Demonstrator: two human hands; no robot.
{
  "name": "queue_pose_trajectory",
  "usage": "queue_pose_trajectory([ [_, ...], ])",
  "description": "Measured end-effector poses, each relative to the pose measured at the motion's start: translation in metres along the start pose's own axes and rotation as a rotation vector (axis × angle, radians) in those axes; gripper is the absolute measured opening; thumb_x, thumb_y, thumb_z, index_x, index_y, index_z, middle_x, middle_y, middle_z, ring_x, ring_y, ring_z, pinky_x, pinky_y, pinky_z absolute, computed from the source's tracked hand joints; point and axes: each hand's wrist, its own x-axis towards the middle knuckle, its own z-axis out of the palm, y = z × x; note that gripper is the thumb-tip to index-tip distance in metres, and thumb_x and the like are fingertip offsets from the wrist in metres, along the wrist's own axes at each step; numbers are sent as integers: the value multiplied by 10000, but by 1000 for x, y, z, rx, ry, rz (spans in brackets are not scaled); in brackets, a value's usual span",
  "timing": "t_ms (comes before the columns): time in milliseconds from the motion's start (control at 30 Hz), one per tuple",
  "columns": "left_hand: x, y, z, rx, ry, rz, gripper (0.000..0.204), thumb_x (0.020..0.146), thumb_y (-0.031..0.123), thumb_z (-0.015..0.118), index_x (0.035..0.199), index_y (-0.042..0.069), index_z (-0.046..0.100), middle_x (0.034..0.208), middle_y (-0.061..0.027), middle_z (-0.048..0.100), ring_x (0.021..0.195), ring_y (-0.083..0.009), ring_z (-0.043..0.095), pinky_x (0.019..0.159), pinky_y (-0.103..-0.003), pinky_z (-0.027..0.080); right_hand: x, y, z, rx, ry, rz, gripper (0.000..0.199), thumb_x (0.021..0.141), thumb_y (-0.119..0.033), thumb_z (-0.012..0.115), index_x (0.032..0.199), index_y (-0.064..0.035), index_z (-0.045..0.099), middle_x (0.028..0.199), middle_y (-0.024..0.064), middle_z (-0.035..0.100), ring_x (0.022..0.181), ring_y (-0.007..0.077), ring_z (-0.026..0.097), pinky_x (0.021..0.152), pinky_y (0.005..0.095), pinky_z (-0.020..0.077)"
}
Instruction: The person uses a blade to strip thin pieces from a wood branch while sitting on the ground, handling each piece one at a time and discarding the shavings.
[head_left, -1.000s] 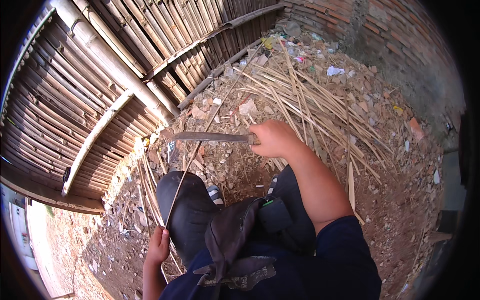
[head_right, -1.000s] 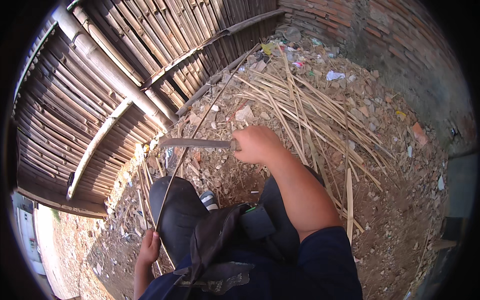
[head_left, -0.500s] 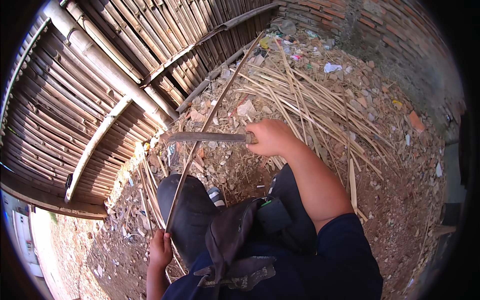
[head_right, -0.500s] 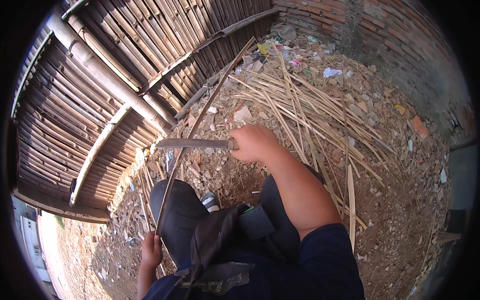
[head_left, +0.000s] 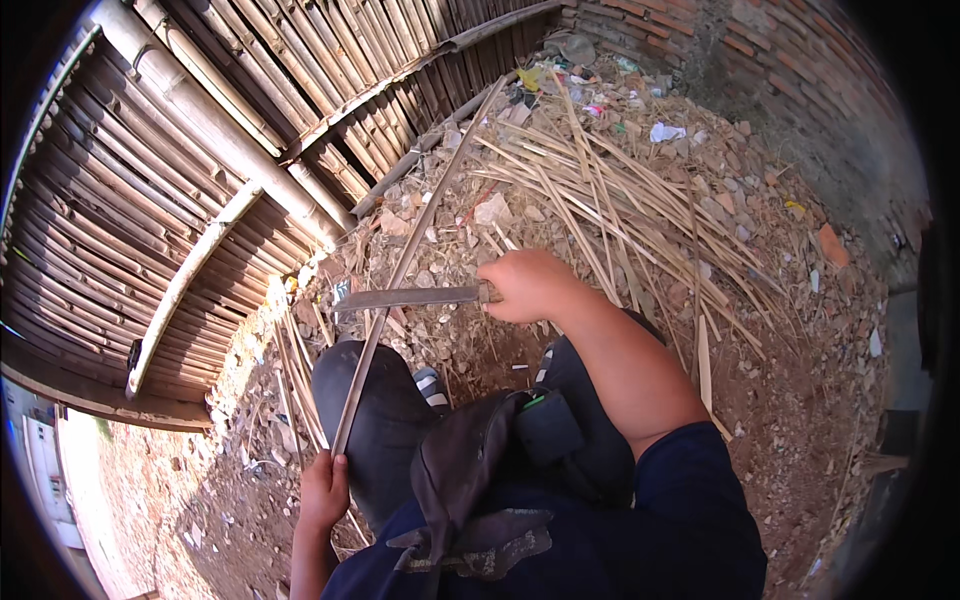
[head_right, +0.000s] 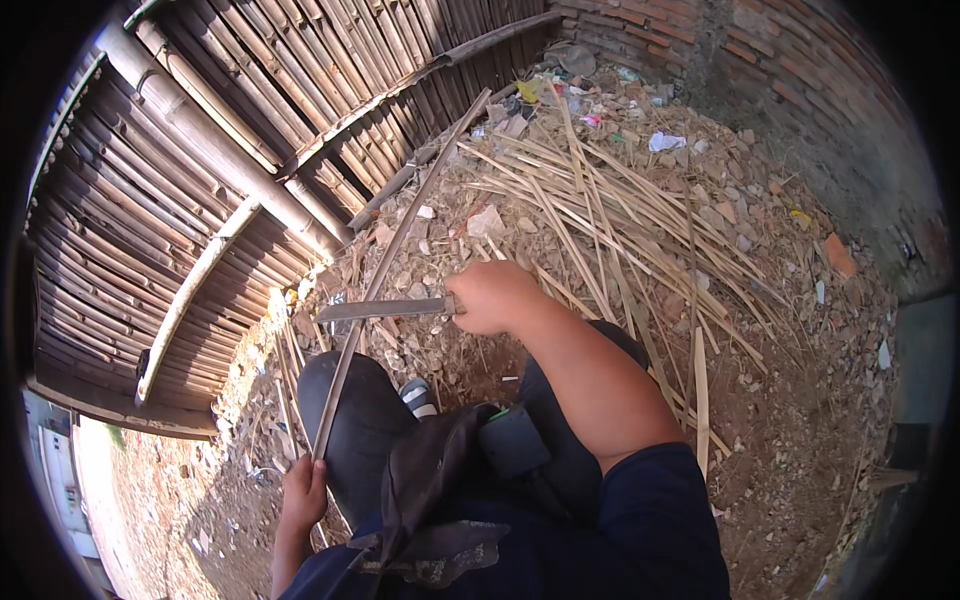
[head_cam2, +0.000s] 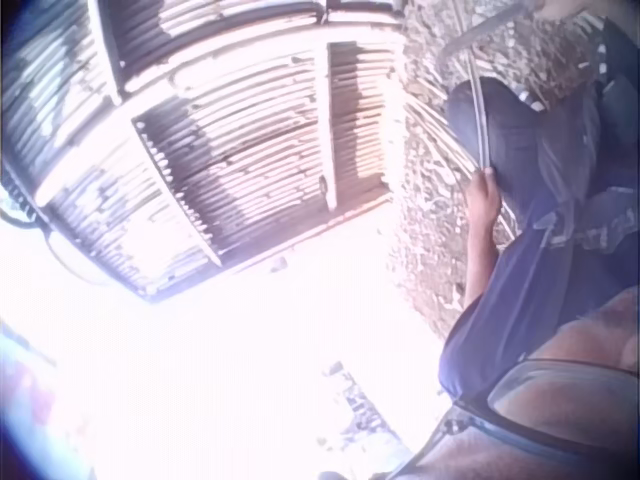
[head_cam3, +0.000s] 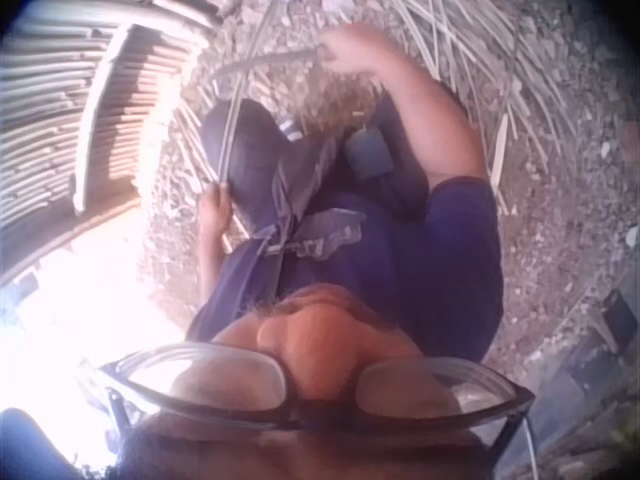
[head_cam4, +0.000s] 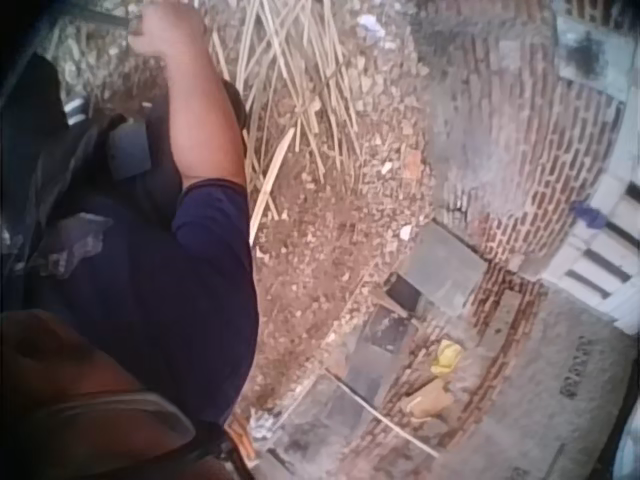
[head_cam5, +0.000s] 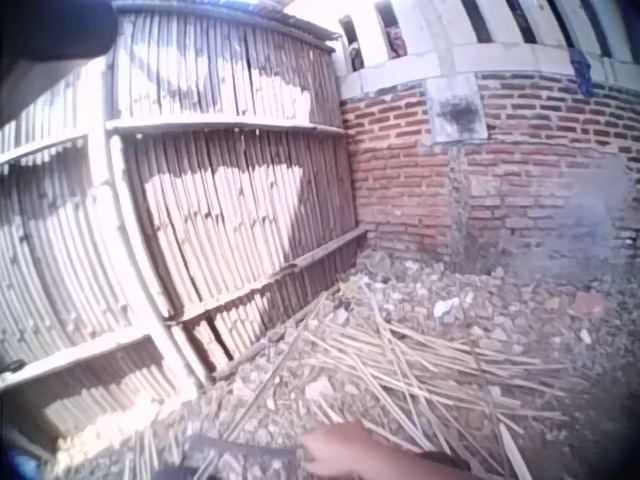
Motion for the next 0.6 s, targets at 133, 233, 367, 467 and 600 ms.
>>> queue_pose_trajectory([
  [133,4,11,4,-53,1,-31,357,1041,261,520,803,-5,503,659,-247,574,641,-470,583,577,-526,412,4,2,0,63,-76,52,349,760,-317,743,1022,-91,695,959,157,716,950,355,698,834,493,559],
  [233,5,9,4,-63,18,-17,362,1038,260,526,793,-5,499,653,-253,574,642,-480,584,576,-533,413,7,14,1,150,-42,66,349,762,-311,734,1033,-94,697,946,155,712,939,360,694,834,490,556],
  [367,7,7,1,-13,17,22,374,1034,260,534,774,-6,499,642,-262,566,640,-489,581,577,-536,417,10,11,-2,93,-150,181,381,769,-289,719,1097,-98,686,989,174,706,955,364,690,841,491,551],
  [467,8,7,2,-32,12,-4,380,1034,263,535,767,-5,499,649,-265,568,643,-494,575,577,-535,417,11,0,4,72,-146,144,398,773,-277,712,1126,-95,676,987,188,703,963,365,689,841,493,548],
  [600,9,-1,5,-31,26,21,378,1039,262,528,773,-5,502,636,-250,561,608,-469,567,564,-513,415,20,-3,18,98,-158,96,392,776,-275,714,1114,-80,674,939,192,700,955,371,687,840,483,545],
])
